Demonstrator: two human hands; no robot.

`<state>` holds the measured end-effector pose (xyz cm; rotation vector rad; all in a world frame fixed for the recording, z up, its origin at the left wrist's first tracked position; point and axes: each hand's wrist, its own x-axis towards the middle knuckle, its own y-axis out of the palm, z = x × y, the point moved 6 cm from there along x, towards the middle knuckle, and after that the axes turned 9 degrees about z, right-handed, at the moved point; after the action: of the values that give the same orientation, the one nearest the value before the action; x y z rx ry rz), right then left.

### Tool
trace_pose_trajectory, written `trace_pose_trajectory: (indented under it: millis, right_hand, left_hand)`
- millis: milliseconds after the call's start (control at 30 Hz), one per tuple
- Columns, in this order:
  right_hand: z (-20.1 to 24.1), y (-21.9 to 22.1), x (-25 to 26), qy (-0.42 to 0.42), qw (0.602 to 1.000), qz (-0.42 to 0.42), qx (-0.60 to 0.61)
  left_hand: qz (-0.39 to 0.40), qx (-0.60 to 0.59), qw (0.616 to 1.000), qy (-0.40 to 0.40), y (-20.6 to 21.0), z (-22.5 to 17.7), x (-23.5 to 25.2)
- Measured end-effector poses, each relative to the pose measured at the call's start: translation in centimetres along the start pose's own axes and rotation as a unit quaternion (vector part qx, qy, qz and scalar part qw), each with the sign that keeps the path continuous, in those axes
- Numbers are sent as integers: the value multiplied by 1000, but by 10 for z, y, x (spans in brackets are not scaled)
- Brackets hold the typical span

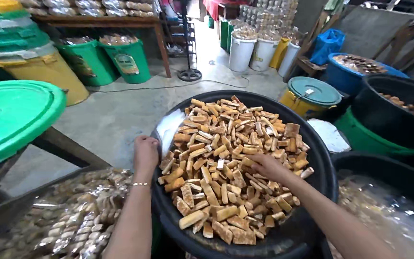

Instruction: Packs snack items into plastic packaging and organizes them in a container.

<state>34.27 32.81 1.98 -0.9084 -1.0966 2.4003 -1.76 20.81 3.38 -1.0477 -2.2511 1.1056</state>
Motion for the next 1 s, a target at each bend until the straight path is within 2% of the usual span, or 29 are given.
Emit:
trace_pose_trajectory:
  millis: [67, 233, 433, 500, 533, 633, 667, 767, 867, 1000]
  right_hand:
    - [4, 0, -3, 18, 1000, 6, -24]
    - [0, 12, 5, 49, 995, -22, -89]
    - [-14, 12, 10, 5, 983, -60, -173]
    - [-22, 9, 10, -18, 987, -67, -148]
    - [-29, 3, 8, -19, 992, -70, -107]
    - [-44, -25, -7, -1, 993, -103, 61]
    - [-48, -31, -12, -2, 989, -111, 96]
    - [-47, -25, -21, -16, 989, -71, 130]
    - [-37, -6, -15, -3, 994, -50, 101]
    - [-27, 13, -7, 64, 996, -49, -43]
  left_hand:
    - [18, 9, 1000, -3, 0, 3, 0]
    - [147, 47, 988, -32, 6, 4, 7]
    - [128, 18, 990, -54, 9, 5, -16]
    - [93, 16, 993, -66, 6, 7, -34]
    - [49, 15, 997, -54, 3, 9, -43]
    - [-123, 56, 989, 53, -14, -4, -76]
    - [-139, 98, 981, 95, -15, -19, -89]
    - [-43, 219, 945, 239, 8, -72, -131]
    - [80, 268, 891, 357, 46, -103, -182]
    - [283, 254, 827, 414, 67, -107, -243]
